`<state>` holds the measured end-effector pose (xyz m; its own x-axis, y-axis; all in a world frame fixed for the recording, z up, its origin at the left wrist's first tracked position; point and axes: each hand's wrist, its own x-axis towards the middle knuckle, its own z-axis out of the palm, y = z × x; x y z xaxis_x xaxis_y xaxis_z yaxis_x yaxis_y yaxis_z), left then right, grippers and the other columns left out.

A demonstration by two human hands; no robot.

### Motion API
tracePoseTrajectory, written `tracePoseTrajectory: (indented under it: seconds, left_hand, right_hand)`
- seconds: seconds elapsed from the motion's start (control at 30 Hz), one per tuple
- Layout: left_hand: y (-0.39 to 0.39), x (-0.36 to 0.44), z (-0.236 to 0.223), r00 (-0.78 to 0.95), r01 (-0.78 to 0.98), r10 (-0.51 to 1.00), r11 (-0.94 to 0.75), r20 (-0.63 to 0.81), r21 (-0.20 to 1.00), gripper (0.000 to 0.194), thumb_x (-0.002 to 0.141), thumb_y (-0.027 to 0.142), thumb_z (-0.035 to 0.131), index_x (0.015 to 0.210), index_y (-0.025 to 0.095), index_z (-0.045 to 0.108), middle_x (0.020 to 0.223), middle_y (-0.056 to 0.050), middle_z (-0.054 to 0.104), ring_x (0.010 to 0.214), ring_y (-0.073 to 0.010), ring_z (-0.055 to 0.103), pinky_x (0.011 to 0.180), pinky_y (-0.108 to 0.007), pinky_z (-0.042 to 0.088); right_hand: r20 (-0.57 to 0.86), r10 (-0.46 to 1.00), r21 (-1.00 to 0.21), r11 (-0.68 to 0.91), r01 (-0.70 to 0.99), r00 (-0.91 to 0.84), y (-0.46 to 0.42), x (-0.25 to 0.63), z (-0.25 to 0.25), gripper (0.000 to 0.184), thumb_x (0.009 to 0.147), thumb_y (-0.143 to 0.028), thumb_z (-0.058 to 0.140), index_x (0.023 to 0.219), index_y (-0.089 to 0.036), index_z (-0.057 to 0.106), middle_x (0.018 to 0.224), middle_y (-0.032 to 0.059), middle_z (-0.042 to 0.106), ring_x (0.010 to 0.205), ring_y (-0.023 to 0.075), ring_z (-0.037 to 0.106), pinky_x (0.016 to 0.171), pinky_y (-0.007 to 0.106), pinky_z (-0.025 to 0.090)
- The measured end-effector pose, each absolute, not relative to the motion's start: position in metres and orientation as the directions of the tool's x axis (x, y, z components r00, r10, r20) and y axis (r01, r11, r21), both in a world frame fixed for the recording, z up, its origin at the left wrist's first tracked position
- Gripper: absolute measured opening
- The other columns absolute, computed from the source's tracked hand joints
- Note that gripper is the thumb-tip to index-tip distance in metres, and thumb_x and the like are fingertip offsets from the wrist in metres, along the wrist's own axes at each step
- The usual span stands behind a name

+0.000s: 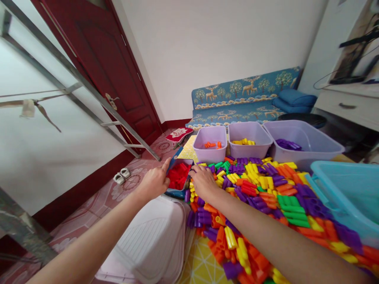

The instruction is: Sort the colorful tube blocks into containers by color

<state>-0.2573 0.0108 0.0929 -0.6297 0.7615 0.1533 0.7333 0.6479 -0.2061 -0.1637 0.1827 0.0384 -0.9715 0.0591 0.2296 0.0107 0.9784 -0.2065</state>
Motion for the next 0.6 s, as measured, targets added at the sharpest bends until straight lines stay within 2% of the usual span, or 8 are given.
tracePoseTrajectory:
  seconds: [0.1, 0.2, 0.33, 0.47, 0.53, 0.6]
  left_hand:
    - [0.008, -0.261, 0.092, -0.641, 0.724, 0.737, 0.673, 0.216, -0.149, 0.069, 0.083, 0.018, 0.04, 0.149, 0.013, 0.019, 0.104, -0.014, 0.071, 0.089, -0.0272, 0.07, 0.077, -0.035, 0.05]
    - [0.009, -0.263, 0.094, -0.658, 0.705, 0.71, 0.698, 0.249, -0.127, 0.067, 0.084, 0.017, 0.039, 0.149, 0.018, 0.021, 0.1, -0.012, 0.072, 0.086, -0.0271, 0.07, 0.075, -0.035, 0.05]
    - [0.008, -0.263, 0.1, -0.67, 0.688, 0.681, 0.719, 0.294, -0.098, 0.061, 0.086, 0.017, 0.037, 0.146, 0.017, 0.028, 0.098, -0.011, 0.072, 0.088, -0.026, 0.07, 0.077, -0.034, 0.05]
    - [0.0, -0.262, 0.116, -0.637, 0.7, 0.637, 0.714, 0.434, -0.019, 0.056, 0.085, 0.018, 0.035, 0.142, 0.017, 0.037, 0.104, -0.011, 0.071, 0.089, -0.0251, 0.068, 0.077, -0.033, 0.049]
    - [-0.006, -0.256, 0.132, -0.619, 0.707, 0.592, 0.706, 0.516, 0.039, 0.053, 0.085, 0.02, 0.036, 0.138, 0.018, 0.044, 0.099, -0.008, 0.071, 0.083, -0.0236, 0.068, 0.074, -0.031, 0.049]
    - [-0.013, -0.246, 0.151, -0.63, 0.696, 0.51, 0.705, 0.585, 0.134, 0.048, 0.085, 0.021, 0.039, 0.131, 0.021, 0.054, 0.085, -0.003, 0.07, 0.072, -0.0199, 0.065, 0.068, -0.027, 0.047]
  right_hand:
    - [0.247, -0.071, -0.175, 0.978, -0.117, -0.966, 0.166, -0.169, 0.045, 0.028, 0.088, -0.017, 0.047, 0.109, -0.016, 0.065, 0.117, 0.0126, 0.064, 0.116, 0.0251, 0.05, 0.095, 0.038, 0.039]
    - [0.205, -0.147, -0.151, 0.972, -0.18, -0.968, 0.145, -0.179, 0.045, 0.022, 0.084, -0.018, 0.054, 0.098, -0.015, 0.07, 0.1, 0.0128, 0.071, 0.103, 0.0253, 0.06, 0.094, 0.04, 0.039]
    - [0.169, -0.135, -0.137, 0.978, -0.159, -0.976, 0.129, -0.191, 0.037, 0.023, 0.08, -0.011, 0.054, 0.094, -0.012, 0.073, 0.098, 0.0161, 0.072, 0.096, 0.0272, 0.064, 0.088, 0.041, 0.043]
    - [0.184, -0.122, -0.153, 0.977, -0.151, -0.975, 0.131, -0.189, 0.037, 0.024, 0.08, -0.011, 0.053, 0.094, -0.011, 0.073, 0.094, 0.0147, 0.073, 0.09, 0.0261, 0.067, 0.077, 0.035, 0.046]
    - [0.211, -0.118, -0.165, 0.974, -0.155, -0.97, 0.135, -0.179, 0.044, 0.022, 0.079, -0.013, 0.055, 0.093, -0.013, 0.072, 0.095, 0.0122, 0.073, 0.088, 0.0244, 0.067, 0.075, 0.033, 0.045]
    - [0.244, -0.115, -0.177, 0.971, -0.16, -0.963, 0.14, -0.163, 0.055, 0.019, 0.081, -0.016, 0.056, 0.092, -0.016, 0.071, 0.096, 0.0089, 0.072, 0.087, 0.0225, 0.066, 0.075, 0.031, 0.043]
